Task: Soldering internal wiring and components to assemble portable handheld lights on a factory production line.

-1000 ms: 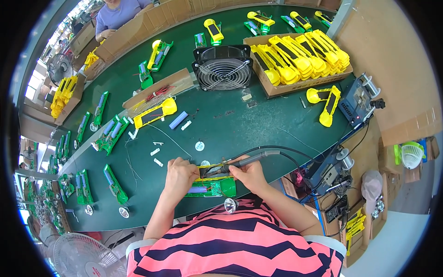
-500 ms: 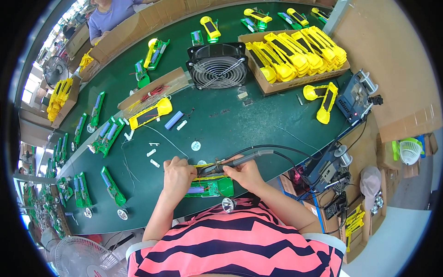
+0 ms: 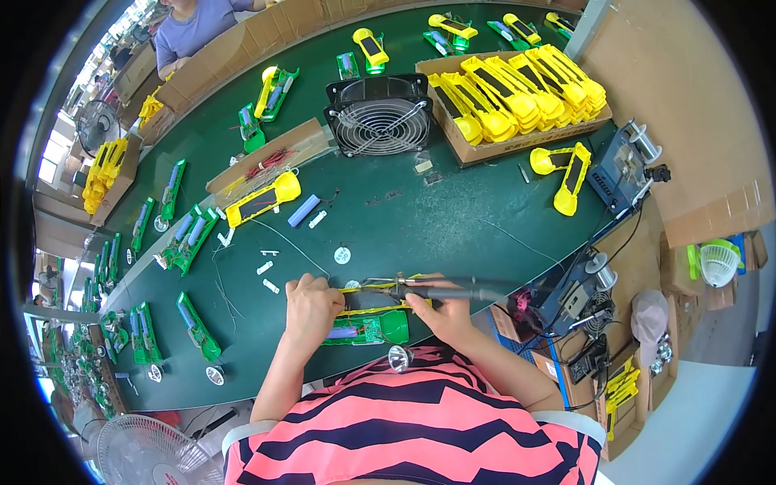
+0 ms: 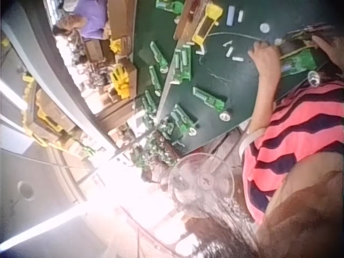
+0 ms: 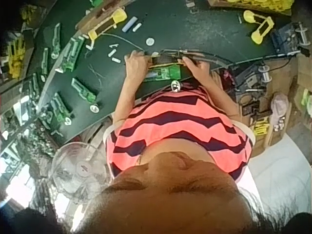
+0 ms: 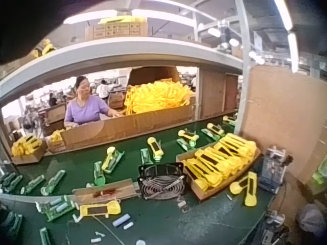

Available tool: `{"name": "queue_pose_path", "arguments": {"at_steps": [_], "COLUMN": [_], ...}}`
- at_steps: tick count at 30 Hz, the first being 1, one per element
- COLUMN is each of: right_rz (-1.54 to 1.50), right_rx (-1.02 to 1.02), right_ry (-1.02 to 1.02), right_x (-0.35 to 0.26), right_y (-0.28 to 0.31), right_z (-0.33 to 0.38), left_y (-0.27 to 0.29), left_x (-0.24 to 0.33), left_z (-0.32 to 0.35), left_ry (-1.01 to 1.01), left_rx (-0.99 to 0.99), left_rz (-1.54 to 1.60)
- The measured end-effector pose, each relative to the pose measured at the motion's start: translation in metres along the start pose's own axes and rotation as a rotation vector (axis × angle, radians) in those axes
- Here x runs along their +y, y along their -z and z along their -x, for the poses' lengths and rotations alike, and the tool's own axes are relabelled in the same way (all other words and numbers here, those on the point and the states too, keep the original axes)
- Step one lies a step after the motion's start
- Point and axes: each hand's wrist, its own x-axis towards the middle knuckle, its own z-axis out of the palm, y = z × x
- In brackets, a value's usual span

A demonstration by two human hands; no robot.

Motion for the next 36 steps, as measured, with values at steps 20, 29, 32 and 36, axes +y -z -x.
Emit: {"name": "queue_pose_path", "arguments": {"at_steps": [20,29,32,36], "right_rz": [0.688,0.683,0.634,0.647], "right_rx": [-0.366,-0.341,-0.312,-0.329], "right_ry": [0.081,0.084,0.093,0.095], "right_x": [-0.020,-0.024,-0.020,-0.022], "right_y": [0.034,0.031,0.031,0.031], "right_z": [-0.004,-0.008,-0.006,-0.007], "left_y": [0.001,0.000,0.002,0.013], "left_x": [0.001,-0.001,-0.003,-0.013], "left_z": [0.000,0.001,0.001,0.000], "left_ry": [0.012,0.011,0.009,0.019], "left_rx": [0.008,0.022,0.006,-0.062], "left_rz": [0.004,0.001,0.045,0.275]}}
